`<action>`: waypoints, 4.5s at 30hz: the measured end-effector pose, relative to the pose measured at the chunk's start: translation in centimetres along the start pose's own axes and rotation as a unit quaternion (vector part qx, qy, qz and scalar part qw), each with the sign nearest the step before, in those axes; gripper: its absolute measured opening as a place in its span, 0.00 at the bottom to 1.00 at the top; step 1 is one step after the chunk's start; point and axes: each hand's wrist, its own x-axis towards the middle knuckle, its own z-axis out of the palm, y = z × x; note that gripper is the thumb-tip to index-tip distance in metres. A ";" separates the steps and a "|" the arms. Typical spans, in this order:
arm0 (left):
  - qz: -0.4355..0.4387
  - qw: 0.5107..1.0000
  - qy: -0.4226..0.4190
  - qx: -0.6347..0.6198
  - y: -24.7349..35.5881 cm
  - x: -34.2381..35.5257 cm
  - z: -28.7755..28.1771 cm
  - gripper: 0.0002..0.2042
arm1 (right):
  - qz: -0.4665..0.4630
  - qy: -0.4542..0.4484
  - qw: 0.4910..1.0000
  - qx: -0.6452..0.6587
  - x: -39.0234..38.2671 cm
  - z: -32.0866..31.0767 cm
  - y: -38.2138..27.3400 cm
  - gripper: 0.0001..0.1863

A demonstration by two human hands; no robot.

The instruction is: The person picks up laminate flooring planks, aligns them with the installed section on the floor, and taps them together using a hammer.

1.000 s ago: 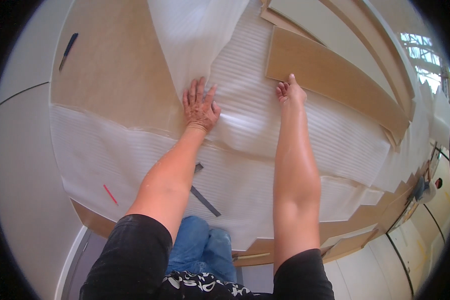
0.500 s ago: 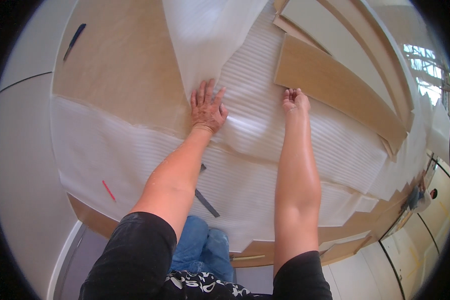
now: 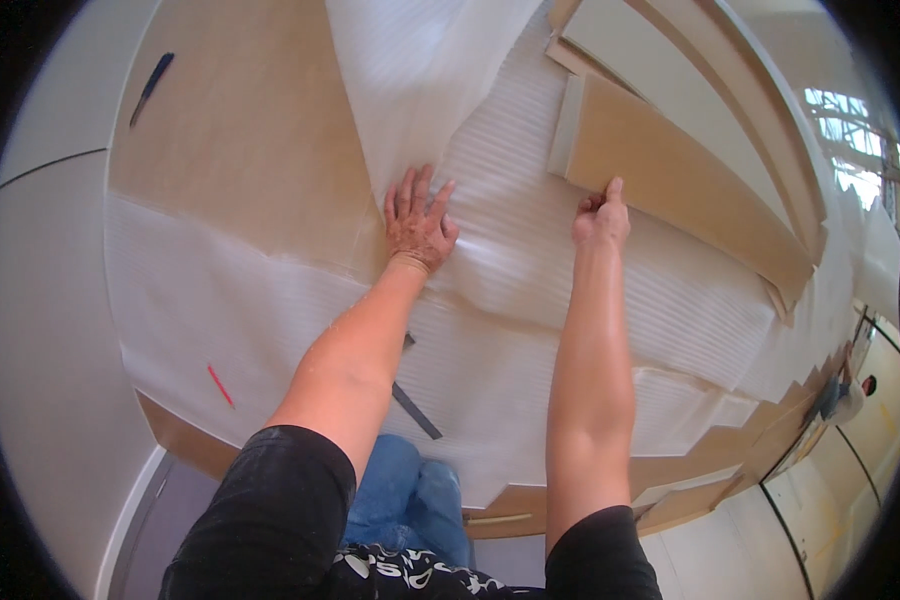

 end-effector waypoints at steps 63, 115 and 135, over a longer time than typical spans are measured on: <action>0.165 0.591 -0.283 -0.737 -10.6 -56.2 -36.8 0.28 | -0.363 -0.278 0.718 -0.524 -56.9 -48.6 3.0 0.29; 0.129 0.955 -0.232 0.131 -29.2 -60.4 -28.3 0.31 | 0.040 0.069 0.995 -0.058 -52.7 -78.3 38.3 0.29; 0.068 0.943 -0.300 0.124 -25.4 -59.2 -25.0 0.29 | 0.070 0.123 0.989 -0.031 -51.7 -77.1 36.2 0.20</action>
